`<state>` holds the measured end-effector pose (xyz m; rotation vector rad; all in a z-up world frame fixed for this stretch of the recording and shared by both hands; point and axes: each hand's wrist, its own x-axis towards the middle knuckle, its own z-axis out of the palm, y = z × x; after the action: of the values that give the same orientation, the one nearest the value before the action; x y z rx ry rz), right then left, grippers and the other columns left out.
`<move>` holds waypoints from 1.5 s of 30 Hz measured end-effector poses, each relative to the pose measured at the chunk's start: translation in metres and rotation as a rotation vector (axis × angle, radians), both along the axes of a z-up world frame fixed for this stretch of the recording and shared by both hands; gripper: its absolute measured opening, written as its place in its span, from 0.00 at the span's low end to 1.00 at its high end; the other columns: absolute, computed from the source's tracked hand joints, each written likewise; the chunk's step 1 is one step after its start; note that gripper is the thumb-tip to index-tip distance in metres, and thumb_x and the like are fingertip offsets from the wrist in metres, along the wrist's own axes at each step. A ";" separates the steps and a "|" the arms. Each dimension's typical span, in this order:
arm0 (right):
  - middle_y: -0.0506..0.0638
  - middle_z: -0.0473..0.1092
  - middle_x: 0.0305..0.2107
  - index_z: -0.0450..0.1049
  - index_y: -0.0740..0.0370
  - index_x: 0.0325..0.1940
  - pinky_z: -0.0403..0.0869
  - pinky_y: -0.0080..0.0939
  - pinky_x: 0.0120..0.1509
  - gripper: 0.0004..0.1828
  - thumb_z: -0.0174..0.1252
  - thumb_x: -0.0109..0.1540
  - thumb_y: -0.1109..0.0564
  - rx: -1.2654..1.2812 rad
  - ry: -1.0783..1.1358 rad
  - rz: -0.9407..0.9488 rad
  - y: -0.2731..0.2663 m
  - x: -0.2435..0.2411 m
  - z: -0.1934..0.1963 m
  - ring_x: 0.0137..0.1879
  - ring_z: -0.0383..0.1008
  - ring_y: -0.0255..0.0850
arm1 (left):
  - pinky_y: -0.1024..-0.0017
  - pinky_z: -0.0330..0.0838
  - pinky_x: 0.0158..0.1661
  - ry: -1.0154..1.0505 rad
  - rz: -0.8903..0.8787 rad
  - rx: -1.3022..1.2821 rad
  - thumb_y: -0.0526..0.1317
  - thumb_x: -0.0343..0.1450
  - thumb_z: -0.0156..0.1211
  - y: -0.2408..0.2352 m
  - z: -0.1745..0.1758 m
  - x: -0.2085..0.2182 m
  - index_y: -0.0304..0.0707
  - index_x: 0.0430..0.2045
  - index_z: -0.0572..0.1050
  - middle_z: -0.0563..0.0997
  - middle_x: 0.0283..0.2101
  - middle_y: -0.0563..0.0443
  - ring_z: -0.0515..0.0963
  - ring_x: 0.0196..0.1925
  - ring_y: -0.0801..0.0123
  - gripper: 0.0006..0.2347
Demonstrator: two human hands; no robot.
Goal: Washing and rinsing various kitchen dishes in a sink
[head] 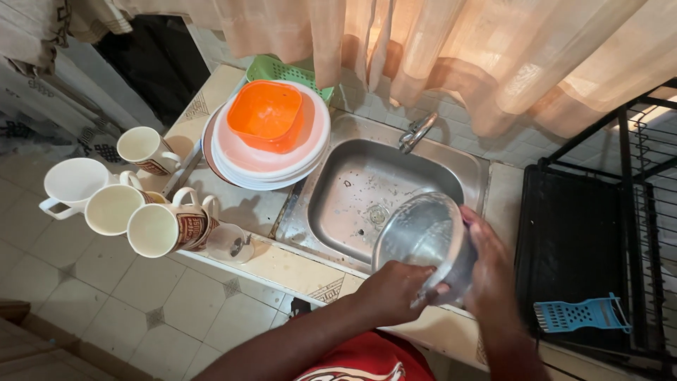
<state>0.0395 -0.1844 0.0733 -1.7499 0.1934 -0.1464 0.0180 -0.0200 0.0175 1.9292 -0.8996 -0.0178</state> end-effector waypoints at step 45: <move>0.41 0.70 0.34 0.73 0.56 0.50 0.71 0.37 0.44 0.13 0.46 0.64 0.60 1.276 0.723 0.206 0.034 0.006 -0.110 0.29 0.59 0.30 | 0.62 0.60 0.20 -0.425 0.216 -0.082 0.45 0.77 0.54 0.072 0.037 0.010 0.34 0.24 0.71 0.74 0.24 0.46 0.75 0.26 0.58 0.15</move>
<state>0.0454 -0.1507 -0.0371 -0.4678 0.4918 0.6508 0.0283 0.0518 0.0542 1.9764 -0.9413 0.5667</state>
